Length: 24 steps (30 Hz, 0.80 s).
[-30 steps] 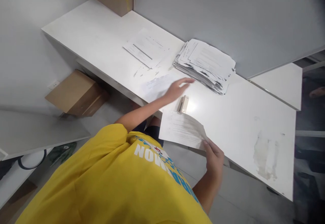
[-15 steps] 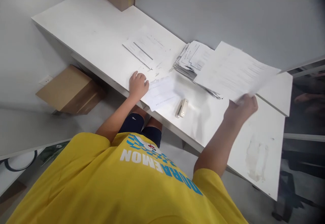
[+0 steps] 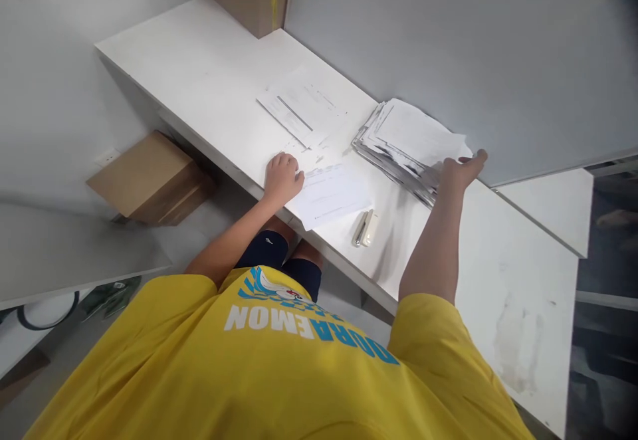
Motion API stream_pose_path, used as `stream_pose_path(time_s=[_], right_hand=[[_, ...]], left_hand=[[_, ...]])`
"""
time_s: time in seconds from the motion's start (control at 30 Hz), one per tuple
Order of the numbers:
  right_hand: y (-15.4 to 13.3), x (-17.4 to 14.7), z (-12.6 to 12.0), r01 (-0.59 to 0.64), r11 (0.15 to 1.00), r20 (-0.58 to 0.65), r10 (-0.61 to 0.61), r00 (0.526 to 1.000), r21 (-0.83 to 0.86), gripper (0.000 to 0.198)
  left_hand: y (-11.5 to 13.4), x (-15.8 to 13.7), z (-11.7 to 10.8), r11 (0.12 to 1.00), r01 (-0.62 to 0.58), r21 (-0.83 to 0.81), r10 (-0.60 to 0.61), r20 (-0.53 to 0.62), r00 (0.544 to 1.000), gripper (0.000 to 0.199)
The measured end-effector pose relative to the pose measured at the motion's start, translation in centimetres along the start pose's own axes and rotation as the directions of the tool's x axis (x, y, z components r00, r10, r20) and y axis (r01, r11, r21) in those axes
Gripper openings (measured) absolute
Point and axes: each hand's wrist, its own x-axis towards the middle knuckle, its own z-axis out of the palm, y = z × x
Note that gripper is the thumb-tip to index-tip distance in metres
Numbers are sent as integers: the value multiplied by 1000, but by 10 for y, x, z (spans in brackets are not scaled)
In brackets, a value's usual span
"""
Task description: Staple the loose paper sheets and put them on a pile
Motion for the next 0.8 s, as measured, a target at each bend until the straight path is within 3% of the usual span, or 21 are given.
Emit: stream_pose_path(time_s=[0.07,0.13,0.3,0.4,0.5,0.57,0.67,0.73,0.8], right_hand=[[3,-9,-4,-153,985,-83,147,986,-83,78],[7,-24,-7,-171,981,-119,160,980,-93,79],[21,-59,-9,133,982,-3,-135,991,-132,63],[11,-61,-5,348,925,158,-325,933,-154,55],[-19,-53,2,445,875,309,-377,873,-189,54],[-42,-47,7,394,884,396,-277,875,-253,52],[-72,-47,10,187,911,411,-20,911,-369,49],[-85,-54,4,117,929,345,12,939,-352,49],[-88,-73,-13,90,964,254,-25,967,-249,50]], left_hand=[[0,0,-1,1000,7,-17,-7,7,1000,5],[0,0,-2,1000,10,-29,-10,12,1000,6],[-3,0,-1,1000,-13,-26,13,-8,1000,8],[-6,1,0,999,-42,-14,41,-35,999,8],[-8,5,0,999,-49,5,50,-46,998,7],[-10,9,-1,998,-63,21,64,-46,997,7],[-16,14,-4,992,-128,10,128,-53,990,17],[-19,13,-8,972,-234,-10,233,-34,972,26],[-24,3,-13,912,-409,-13,409,68,910,34]])
